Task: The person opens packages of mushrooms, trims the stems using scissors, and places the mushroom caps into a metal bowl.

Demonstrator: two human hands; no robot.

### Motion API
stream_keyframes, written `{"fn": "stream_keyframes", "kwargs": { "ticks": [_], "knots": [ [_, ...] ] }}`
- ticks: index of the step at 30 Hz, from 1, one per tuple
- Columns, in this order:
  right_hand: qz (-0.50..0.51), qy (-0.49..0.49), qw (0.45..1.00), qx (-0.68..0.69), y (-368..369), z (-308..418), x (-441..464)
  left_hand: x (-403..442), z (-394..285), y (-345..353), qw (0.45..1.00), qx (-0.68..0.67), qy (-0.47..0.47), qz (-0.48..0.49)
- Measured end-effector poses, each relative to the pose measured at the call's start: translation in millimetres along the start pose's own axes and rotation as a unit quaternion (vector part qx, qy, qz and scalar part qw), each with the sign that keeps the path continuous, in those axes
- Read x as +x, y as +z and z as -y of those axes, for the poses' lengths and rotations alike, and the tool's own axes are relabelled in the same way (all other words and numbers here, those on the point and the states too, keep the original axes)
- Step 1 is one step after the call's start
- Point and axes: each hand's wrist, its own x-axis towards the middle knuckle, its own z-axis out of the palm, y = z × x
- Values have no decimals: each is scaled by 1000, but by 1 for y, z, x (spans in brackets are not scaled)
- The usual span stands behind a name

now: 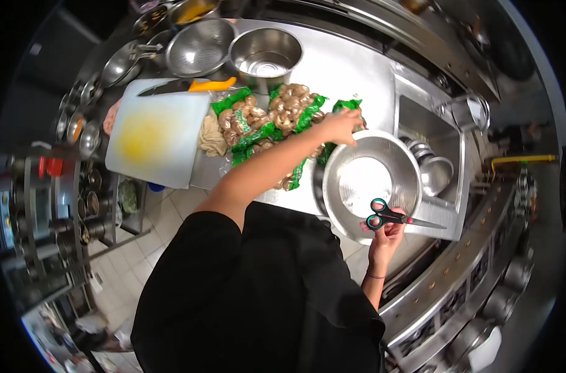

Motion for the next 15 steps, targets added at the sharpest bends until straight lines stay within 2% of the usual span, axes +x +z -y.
{"fn": "stream_keyframes", "kwargs": {
  "ticks": [2,4,6,8,10,11,13,15],
  "knots": [
    [-27,17,999,11,6,5,-17,-1,-5,-4,997,58,-33,44],
    [45,46,997,31,4,3,-23,1,-5,-10,991,96,-54,71],
    [42,97,992,73,7,-1,-27,10,3,-9,992,78,-59,76],
    [63,108,992,31,-1,-12,-28,19,24,-1,998,30,9,56],
    [88,96,992,-1,-9,-19,-24,5,27,-14,995,-101,12,19],
    [92,80,992,-37,-13,-20,-21,-7,28,-16,984,-172,30,-48],
    [87,45,994,-55,-32,-30,-16,-73,0,-39,960,-181,30,-213],
    [78,34,993,-84,-43,-26,-9,-139,1,-43,936,84,21,-342]
  ]
}}
